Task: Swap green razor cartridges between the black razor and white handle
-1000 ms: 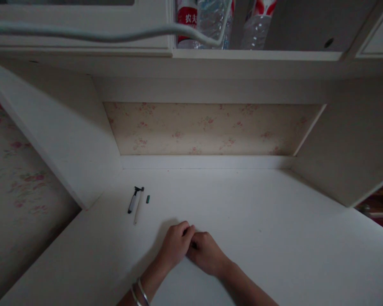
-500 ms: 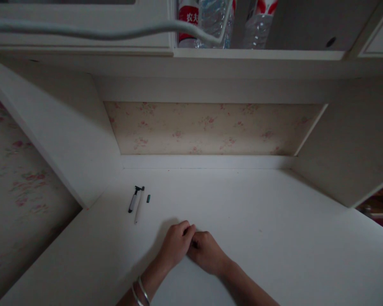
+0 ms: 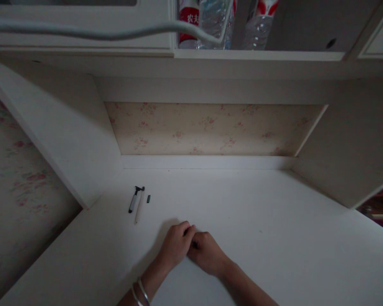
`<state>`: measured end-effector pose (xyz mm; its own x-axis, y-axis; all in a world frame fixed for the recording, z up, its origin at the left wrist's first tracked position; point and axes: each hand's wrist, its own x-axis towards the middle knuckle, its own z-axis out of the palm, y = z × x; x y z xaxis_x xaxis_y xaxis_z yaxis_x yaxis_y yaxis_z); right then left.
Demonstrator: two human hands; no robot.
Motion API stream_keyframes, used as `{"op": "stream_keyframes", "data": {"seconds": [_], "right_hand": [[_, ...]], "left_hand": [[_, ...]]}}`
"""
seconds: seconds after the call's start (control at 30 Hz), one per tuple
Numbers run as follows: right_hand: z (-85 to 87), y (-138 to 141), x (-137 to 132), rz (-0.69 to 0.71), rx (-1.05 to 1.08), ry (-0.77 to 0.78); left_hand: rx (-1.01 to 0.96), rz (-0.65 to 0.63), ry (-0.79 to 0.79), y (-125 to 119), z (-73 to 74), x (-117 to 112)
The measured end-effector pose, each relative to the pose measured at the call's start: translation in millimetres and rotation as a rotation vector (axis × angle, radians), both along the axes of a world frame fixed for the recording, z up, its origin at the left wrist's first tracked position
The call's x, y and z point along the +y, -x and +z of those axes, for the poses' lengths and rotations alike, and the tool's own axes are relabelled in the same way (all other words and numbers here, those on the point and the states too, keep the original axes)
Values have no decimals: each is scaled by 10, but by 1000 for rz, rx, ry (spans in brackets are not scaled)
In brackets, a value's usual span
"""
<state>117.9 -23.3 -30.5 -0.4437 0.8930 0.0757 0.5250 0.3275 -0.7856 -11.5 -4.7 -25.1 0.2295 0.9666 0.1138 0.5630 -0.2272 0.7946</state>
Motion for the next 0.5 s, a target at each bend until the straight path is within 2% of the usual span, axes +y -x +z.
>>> {"op": "stream_keyframes", "data": {"seconds": [0.5], "right_hand": [[-12, -3, 1, 5, 40, -36]], "left_hand": [[12, -4, -1, 3, 21, -12]]}}
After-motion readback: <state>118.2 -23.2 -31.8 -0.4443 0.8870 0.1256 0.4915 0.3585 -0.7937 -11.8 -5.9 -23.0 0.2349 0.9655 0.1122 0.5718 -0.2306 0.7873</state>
